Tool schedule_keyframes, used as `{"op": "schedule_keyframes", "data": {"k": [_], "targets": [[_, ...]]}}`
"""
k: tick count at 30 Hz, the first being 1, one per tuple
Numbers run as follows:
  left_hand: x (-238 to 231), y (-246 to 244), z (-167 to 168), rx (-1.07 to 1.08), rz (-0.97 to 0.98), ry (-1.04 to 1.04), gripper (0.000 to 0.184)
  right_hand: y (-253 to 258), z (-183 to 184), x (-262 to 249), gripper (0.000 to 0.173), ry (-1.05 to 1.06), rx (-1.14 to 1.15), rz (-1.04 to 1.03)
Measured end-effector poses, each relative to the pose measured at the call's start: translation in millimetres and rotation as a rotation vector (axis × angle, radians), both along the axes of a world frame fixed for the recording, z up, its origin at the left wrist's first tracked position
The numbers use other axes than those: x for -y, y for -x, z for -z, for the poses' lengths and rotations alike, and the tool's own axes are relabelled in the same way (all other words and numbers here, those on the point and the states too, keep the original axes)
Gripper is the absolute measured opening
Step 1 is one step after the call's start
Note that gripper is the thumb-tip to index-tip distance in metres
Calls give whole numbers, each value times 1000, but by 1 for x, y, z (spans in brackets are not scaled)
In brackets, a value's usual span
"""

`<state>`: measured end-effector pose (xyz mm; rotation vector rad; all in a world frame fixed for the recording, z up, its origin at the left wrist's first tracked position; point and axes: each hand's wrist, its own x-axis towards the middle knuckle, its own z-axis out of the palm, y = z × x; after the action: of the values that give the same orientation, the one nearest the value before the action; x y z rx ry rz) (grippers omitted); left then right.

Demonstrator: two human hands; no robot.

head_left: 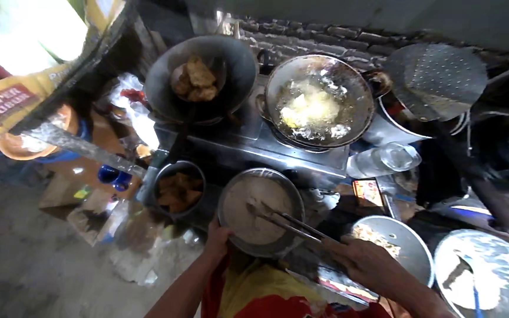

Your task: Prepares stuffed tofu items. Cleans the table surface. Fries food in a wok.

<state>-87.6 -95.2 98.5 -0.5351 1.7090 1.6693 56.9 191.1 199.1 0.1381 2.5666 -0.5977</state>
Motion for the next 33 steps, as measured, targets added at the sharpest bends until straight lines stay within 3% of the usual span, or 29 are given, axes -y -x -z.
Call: {"op": "schedule_keyframes", "data": {"k": [6,11,14,21,31,33], "targets": [[-10,-2,-28,-38,10,-47,76,-31,-20,-34,30,175,-262,136],[-25,-3,-56,-92,14,-106,74,-43,-64,-33,32,-7,-281,121],[-36,-4,-73,-82,25,-77,71,-43,-72,-26,32,-60,-261,144],[-57,-5,-96,-65,4,-85,67,-76,-47,-68,30,359,-442,296],[-94,5,-119,-127,-51,-252,60,-78,-86,-86,31,463,-530,583],[-100,9,-120,-128,-56,-269,62,-75,-88,-100,31,480,-587,558]]}}
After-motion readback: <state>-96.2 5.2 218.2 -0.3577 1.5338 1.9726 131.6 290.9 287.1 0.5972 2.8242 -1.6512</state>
